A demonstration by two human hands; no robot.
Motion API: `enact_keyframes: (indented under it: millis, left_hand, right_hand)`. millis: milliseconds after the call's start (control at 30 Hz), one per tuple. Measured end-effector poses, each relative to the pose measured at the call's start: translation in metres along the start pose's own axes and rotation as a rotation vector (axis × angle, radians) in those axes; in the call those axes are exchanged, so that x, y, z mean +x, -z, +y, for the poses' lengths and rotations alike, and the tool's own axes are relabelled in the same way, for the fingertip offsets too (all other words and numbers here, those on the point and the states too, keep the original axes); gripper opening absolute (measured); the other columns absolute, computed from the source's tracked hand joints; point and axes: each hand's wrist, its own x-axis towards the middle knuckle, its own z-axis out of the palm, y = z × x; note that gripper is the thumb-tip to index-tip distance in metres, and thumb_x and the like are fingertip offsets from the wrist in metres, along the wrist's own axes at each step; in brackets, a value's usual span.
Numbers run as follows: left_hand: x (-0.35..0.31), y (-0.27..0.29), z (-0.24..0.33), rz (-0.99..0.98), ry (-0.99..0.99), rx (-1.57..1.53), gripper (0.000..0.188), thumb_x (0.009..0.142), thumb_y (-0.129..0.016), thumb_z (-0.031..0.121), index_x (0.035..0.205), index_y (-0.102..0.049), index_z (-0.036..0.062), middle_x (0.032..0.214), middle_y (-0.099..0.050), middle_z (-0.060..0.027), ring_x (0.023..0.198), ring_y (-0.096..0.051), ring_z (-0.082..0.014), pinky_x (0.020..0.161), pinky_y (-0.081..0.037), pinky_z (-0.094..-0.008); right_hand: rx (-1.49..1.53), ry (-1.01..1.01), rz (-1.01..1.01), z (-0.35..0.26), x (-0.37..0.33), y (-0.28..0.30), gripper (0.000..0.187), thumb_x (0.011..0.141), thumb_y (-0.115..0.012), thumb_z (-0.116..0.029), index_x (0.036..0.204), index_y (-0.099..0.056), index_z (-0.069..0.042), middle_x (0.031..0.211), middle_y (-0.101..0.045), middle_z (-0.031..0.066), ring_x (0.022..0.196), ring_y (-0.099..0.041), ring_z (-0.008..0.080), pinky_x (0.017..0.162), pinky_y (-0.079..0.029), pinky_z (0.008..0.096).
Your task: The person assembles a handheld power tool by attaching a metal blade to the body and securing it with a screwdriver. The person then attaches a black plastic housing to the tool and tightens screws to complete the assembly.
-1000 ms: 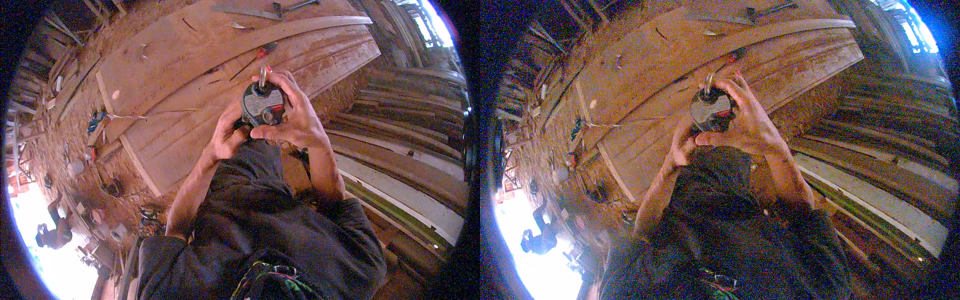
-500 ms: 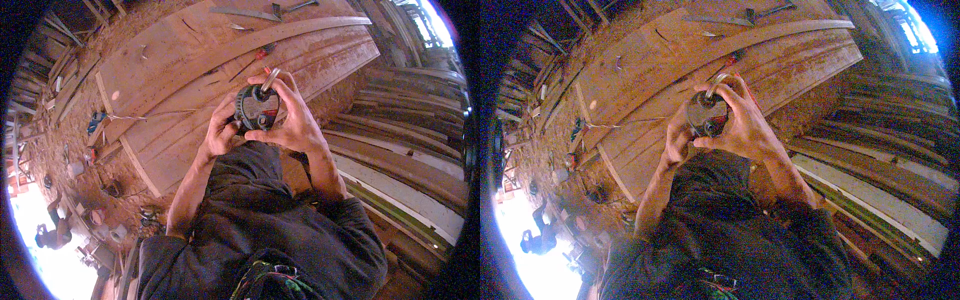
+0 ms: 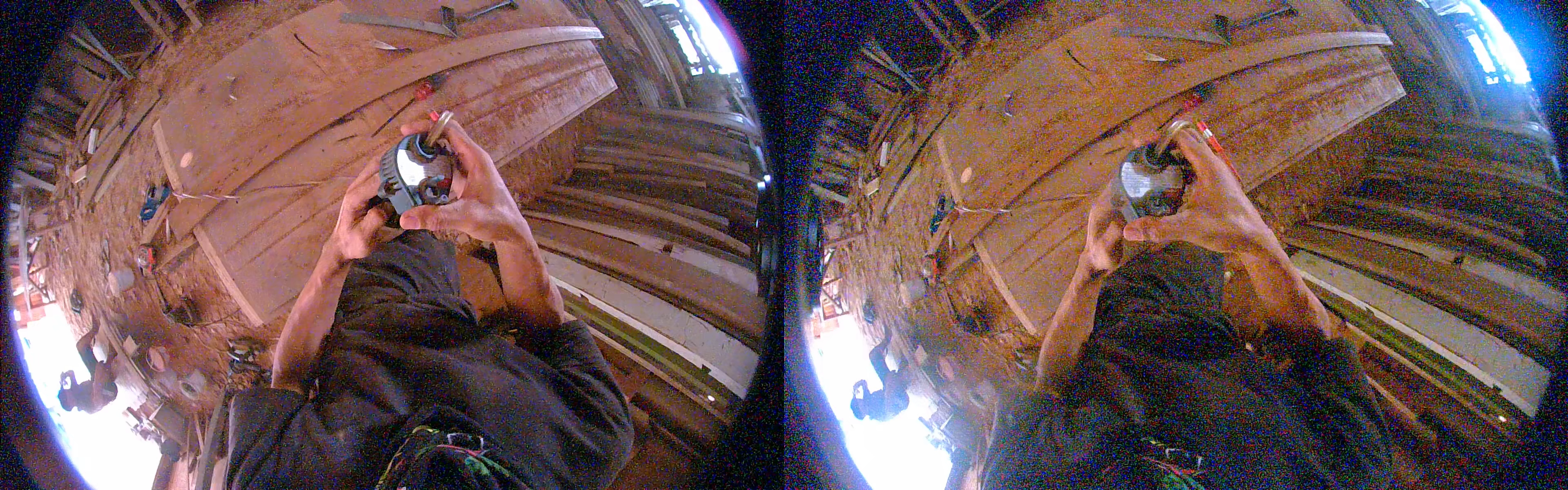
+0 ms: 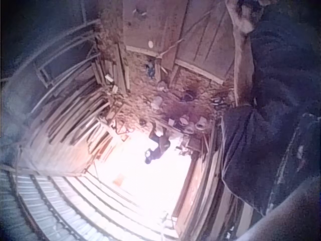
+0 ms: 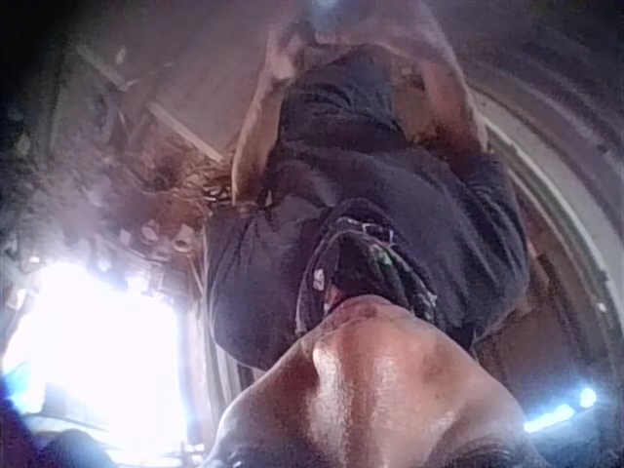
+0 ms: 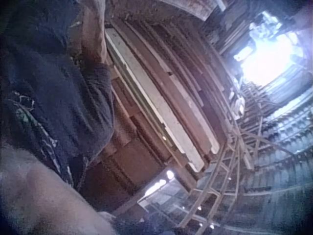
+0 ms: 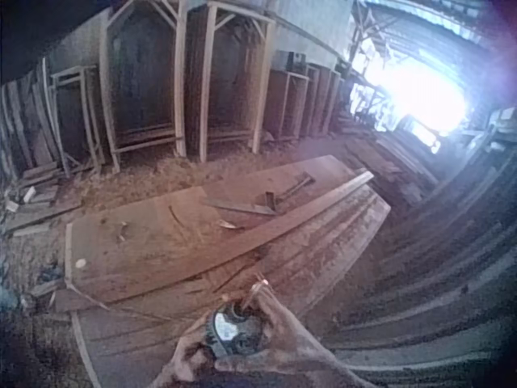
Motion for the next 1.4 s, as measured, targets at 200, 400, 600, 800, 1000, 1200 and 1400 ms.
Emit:
enact_keyframes:
  millis: [200,400,600,800,1000,1200,1400]
  left_hand:
    - [-0.003,0.004,-0.001,0.010,0.014,-0.028,0.049,0.076,-0.054,0.013,0.121,-0.064,-0.0026,0.132,-0.057,-0.0200,0.126,-0.053,-0.0365,0.109,-0.039,-0.0423]
    - [-0.003,0.004,-0.005,0.017,0.008,0.016,0.044,0.080,-0.057,0.019,0.118,-0.066,-0.0022,0.126,-0.058,-0.0182,0.118,-0.056,-0.0337,0.103,-0.043,-0.0426]
    - [-0.001,0.003,-0.009,0.016,-0.060,0.009,0.048,0.082,-0.058,0.023,0.122,-0.063,-0.0022,0.132,-0.058,-0.0171,0.121,-0.056,-0.0321,0.105,-0.043,-0.0422]
    - [-0.005,-0.008,-0.007,0.104,-0.012,-0.157,0.060,0.080,-0.060,0.016,0.136,-0.046,0.0004,0.128,-0.055,-0.0143,0.121,-0.053,-0.0265,0.108,-0.039,-0.0394]
    - [-0.004,-0.011,-0.016,0.146,-0.116,-0.276,0.046,0.080,-0.061,0.006,0.120,-0.040,0.0065,0.123,-0.046,-0.0117,0.116,-0.047,-0.0249,0.105,-0.039,-0.0383]
    - [-0.011,-0.012,-0.025,0.141,-0.054,-0.247,0.043,0.081,-0.060,0.003,0.119,-0.040,0.0076,0.128,-0.045,-0.0114,0.122,-0.045,-0.0223,0.107,-0.038,-0.0358]
    - [-0.017,-0.014,-0.015,0.183,-0.045,-0.350,0.039,0.083,-0.058,0.005,0.118,-0.040,0.0074,0.128,-0.047,-0.0104,0.124,-0.045,-0.0206,0.110,-0.035,-0.0365]
  right_hand:
    - [-0.023,-0.041,-0.070,-0.003,0.001,0.003,0.095,0.063,-0.095,-0.004,0.144,-0.047,0.001,0.129,-0.056,0.0043,0.121,-0.056,0.0156,0.104,-0.046,0.0324]
    - [-0.062,-0.046,-0.147,-0.001,0.000,0.008,0.093,0.067,-0.094,-0.020,0.146,-0.048,-0.001,0.131,-0.054,0.0053,0.125,-0.053,0.0179,0.107,-0.042,0.0342]
    - [-0.352,0.101,-0.052,0.014,-0.005,0.005,0.088,0.070,-0.093,-0.016,0.145,-0.049,-0.001,0.132,-0.053,0.0074,0.129,-0.051,0.0202,0.108,-0.042,0.0362]
    - [-0.246,0.058,0.066,0.022,-0.008,-0.003,0.088,0.071,-0.093,-0.012,0.144,-0.045,0.000,0.133,-0.055,0.0074,0.125,-0.054,0.0179,0.106,-0.045,0.0342]
    - [-0.190,0.120,0.031,0.033,-0.013,-0.007,0.091,0.072,-0.093,-0.025,0.144,-0.045,0.000,0.131,-0.057,0.0082,0.127,-0.054,0.0197,0.108,-0.043,0.0352]
    - [0.300,0.054,-0.067,0.033,-0.019,-0.003,0.078,0.078,-0.086,-0.006,0.145,-0.046,0.001,0.137,-0.057,0.0103,0.126,-0.056,0.0219,0.110,-0.043,0.0363]
    - [0.150,0.056,-0.001,0.049,-0.018,0.000,0.077,0.079,-0.085,-0.010,0.145,-0.046,0.002,0.136,-0.058,0.0103,0.127,-0.055,0.0226,0.107,-0.046,0.0374]
